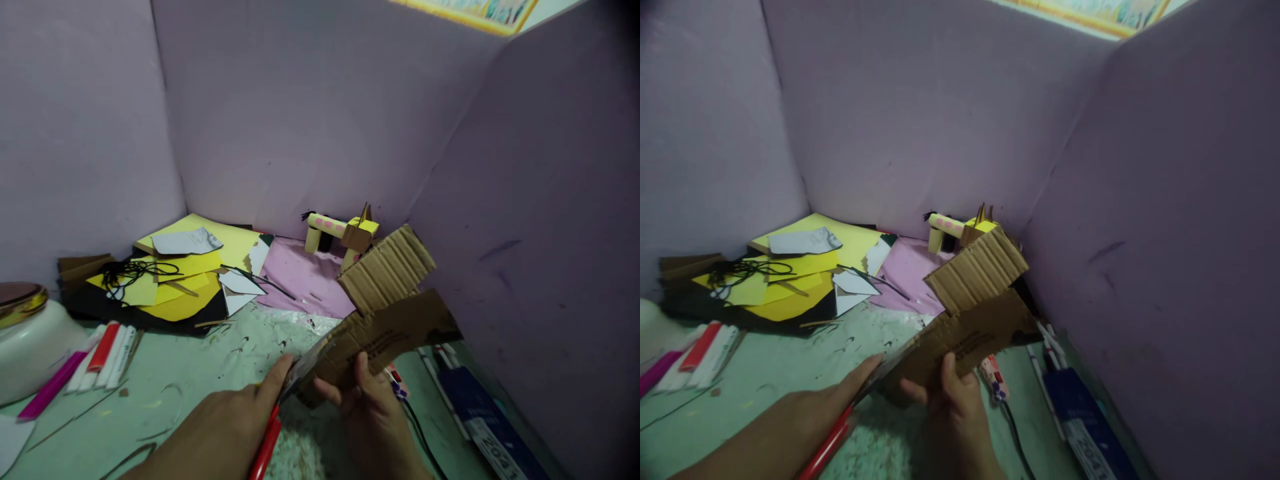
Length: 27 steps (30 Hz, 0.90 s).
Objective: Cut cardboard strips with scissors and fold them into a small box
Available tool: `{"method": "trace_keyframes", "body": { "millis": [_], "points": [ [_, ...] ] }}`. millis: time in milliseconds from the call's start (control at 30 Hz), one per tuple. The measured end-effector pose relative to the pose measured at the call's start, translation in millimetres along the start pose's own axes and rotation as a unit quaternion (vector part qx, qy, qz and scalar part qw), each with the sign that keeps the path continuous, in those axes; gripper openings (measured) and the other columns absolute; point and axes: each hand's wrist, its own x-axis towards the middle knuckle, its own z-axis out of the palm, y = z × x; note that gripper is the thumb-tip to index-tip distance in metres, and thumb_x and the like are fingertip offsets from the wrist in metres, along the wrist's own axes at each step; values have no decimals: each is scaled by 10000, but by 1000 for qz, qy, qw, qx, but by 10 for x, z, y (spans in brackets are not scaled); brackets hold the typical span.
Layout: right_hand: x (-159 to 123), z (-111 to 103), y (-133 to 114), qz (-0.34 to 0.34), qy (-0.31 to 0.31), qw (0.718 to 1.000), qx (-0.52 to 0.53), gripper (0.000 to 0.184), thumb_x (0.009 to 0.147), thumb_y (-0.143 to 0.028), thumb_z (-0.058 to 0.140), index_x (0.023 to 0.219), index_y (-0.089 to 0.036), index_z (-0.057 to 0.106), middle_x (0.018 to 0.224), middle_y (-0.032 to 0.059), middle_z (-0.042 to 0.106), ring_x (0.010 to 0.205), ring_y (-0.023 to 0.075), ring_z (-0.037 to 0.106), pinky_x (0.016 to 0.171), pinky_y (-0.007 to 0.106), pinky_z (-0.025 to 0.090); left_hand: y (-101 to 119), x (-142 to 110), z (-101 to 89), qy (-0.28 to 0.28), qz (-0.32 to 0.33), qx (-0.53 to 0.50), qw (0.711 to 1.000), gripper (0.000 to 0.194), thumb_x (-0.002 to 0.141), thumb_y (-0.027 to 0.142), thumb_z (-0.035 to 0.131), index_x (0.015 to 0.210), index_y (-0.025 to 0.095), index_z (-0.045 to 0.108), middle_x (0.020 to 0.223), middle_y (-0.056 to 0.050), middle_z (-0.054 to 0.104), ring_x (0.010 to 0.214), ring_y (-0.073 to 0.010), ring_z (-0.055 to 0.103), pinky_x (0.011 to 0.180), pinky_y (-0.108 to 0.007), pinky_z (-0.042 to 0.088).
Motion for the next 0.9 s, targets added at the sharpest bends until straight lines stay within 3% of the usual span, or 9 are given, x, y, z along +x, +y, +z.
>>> {"method": "trace_keyframes", "body": {
  "millis": [167,267,433,733,900],
  "points": [
    [-18,40,5,11,-9,1000,-3,240,743,-312,712,977,-260,694,923,24,740,815,187,690,619,319,603,113,46,-89,-1,-27,35,999,886,667,70,442,1463,162,64,1077,-139,674,826,-238,669,676,-307,513],
    [-21,53,-9,3,-1,1000,-1,236,730,-297,724,963,-279,697,906,7,743,806,187,692,595,309,602,131,69,-50,7,-22,66,998,856,681,17,387,1464,168,74,1072,-157,663,799,-253,674,655,-349,520],
    [-23,46,-3,-2,9,1000,-13,287,710,-316,739,986,-252,692,916,29,740,786,193,690,591,316,604,100,62,25,14,-12,94,995,936,638,-41,373,1457,153,-38,1062,-170,652,766,-269,667,636,-394,521],
    [-19,50,18,3,21,1000,7,288,698,-282,748,977,-239,690,888,22,743,757,182,691,554,278,594,84,59,23,29,9,54,998,953,568,-82,349,1458,106,64,894,-118,710,597,-182,644,563,-285,505],
    [-17,31,15,2,14,1000,-7,252,713,-298,734,955,-242,694,874,22,744,761,196,694,542,289,589,67,57,-14,29,18,12,999,892,604,-12,385,1450,94,122,979,-123,710,715,-208,674,591,-273,510]
  ]
}}
